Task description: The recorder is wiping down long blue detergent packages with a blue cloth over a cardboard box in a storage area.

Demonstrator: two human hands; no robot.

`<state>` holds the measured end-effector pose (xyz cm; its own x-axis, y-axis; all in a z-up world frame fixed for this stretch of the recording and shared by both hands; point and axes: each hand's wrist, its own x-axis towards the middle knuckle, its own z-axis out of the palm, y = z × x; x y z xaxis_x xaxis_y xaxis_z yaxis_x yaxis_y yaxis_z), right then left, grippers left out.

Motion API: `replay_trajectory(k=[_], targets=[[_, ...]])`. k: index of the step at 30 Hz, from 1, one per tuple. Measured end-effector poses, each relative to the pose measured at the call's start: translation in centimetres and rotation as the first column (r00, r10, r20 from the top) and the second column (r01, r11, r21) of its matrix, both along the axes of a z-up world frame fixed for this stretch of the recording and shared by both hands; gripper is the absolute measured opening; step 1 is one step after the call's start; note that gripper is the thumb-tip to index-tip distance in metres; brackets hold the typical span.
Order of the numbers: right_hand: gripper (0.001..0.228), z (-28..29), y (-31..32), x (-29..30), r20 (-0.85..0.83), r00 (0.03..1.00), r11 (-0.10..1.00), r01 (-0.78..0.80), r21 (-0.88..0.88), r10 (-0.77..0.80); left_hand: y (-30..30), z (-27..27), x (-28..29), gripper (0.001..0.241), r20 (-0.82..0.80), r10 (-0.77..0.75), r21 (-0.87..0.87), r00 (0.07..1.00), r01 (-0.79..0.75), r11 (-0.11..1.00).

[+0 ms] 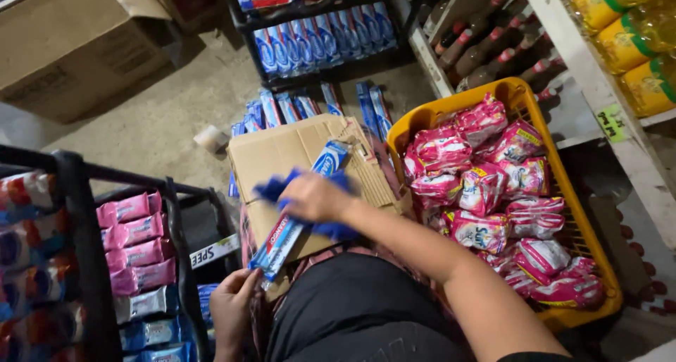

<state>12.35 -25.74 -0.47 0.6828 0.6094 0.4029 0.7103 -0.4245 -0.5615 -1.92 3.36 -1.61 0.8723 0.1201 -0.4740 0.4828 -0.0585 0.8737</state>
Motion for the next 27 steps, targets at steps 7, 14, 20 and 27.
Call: replay_trajectory(k=[7, 14, 20, 27], targets=[[0.032, -1.7, -6.2, 4.5, 0.067, 0.888, 0.888, 0.458, -0.045, -0.455, -1.0, 3.3, 0.0, 0.015, 0.2, 0.002, 0.128, 0.98, -0.028, 0.991], [0.029, 5.7, 3.5, -0.6, -0.094, 0.994, 0.992, 0.064, 0.106, -0.054, -1.9, 7.4, 2.0, 0.017, 0.428, -0.064, 0.215, 0.902, -0.033, 0.976], [0.031, 11.5, 7.2, -4.6, -0.008, 1.0, 0.969, 0.008, 0.245, -0.006, -1.9, 8.7, 1.5, 0.02, 0.474, -0.204, 0.336, 0.856, 0.038, 0.941], [0.033, 1.6, -4.6, 2.4, 0.107, 0.954, 0.956, 0.269, 0.113, -0.281, -1.9, 11.0, 2.0, 0.019, 0.491, -0.232, 0.429, 0.84, -0.001, 0.903]])
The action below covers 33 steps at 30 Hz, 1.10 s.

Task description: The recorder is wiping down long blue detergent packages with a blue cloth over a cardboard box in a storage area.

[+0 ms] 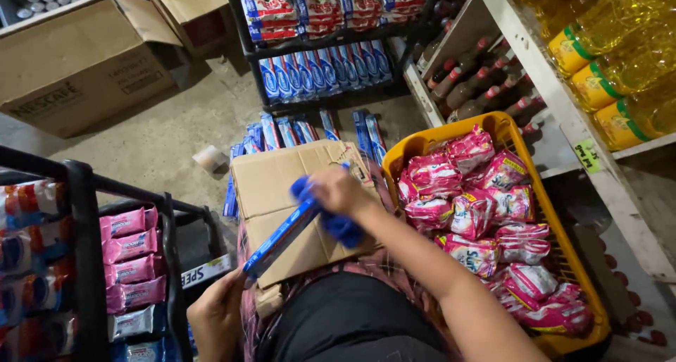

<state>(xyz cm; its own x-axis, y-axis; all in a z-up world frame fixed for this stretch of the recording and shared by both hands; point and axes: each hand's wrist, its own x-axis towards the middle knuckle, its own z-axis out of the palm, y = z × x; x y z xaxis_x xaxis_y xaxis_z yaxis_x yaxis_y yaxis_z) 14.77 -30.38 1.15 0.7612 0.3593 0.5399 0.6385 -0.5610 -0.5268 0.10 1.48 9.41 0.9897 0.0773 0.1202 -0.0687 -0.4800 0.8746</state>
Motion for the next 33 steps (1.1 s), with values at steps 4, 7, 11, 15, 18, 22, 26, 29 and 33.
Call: replay_trajectory(k=[4, 7, 11, 15, 18, 22, 26, 29, 33], targets=[[0.03, -1.3, -5.1, 1.6, -0.034, 0.983, 0.983, 0.181, -0.031, -0.182, 0.1, -0.9, -0.3, 0.02, 0.017, -0.001, 0.035, 1.0, 0.001, 0.999], [0.029, -1.2, -4.8, 1.6, -0.058, 0.968, 0.97, 0.24, -0.042, -0.242, 0.1, -1.5, -0.8, 0.02, 0.051, 0.009, -0.001, 0.999, -0.008, 1.0], [0.026, 3.4, -0.1, -0.8, -0.032, 0.995, 0.995, 0.096, -0.007, -0.096, 0.9, -3.5, -1.4, 0.021, -0.058, -0.008, -0.072, 0.998, 0.004, 0.997], [0.025, 5.0, 7.2, -4.6, 0.034, 0.987, 0.987, -0.158, -0.018, 0.158, 0.5, -4.9, -1.4, 0.02, -0.022, 0.013, -0.042, 1.0, -0.013, 0.999], [0.028, 8.3, 10.3, -7.0, 0.047, 0.974, 0.974, -0.224, 0.012, 0.224, -0.2, -3.3, -1.0, 0.023, 0.02, -0.017, -0.034, 1.0, 0.018, 0.999], [0.026, 5.3, 8.2, -5.4, -0.014, 0.989, 0.989, -0.146, 0.037, 0.147, -0.1, -0.9, -0.8, 0.018, 0.058, -0.016, 0.018, 0.998, 0.015, 1.0], [0.031, 0.7, -0.4, -1.0, -0.032, 0.989, 0.989, 0.144, -0.012, -0.145, 1.3, -2.3, 0.7, 0.018, 0.267, -0.169, 0.204, 0.949, 0.115, 0.972], [0.033, -0.9, -5.1, -1.2, -0.072, 0.959, 0.957, 0.263, -0.124, -0.273, 1.9, -2.2, 1.0, 0.016, 0.255, -0.258, 0.252, 0.932, 0.194, 0.948], [0.037, -1.6, -3.1, -3.1, -0.019, 0.949, 0.936, 0.306, -0.175, -0.314, 2.6, -4.8, 0.5, 0.025, 0.179, -0.419, 0.365, 0.89, 0.335, 0.869]])
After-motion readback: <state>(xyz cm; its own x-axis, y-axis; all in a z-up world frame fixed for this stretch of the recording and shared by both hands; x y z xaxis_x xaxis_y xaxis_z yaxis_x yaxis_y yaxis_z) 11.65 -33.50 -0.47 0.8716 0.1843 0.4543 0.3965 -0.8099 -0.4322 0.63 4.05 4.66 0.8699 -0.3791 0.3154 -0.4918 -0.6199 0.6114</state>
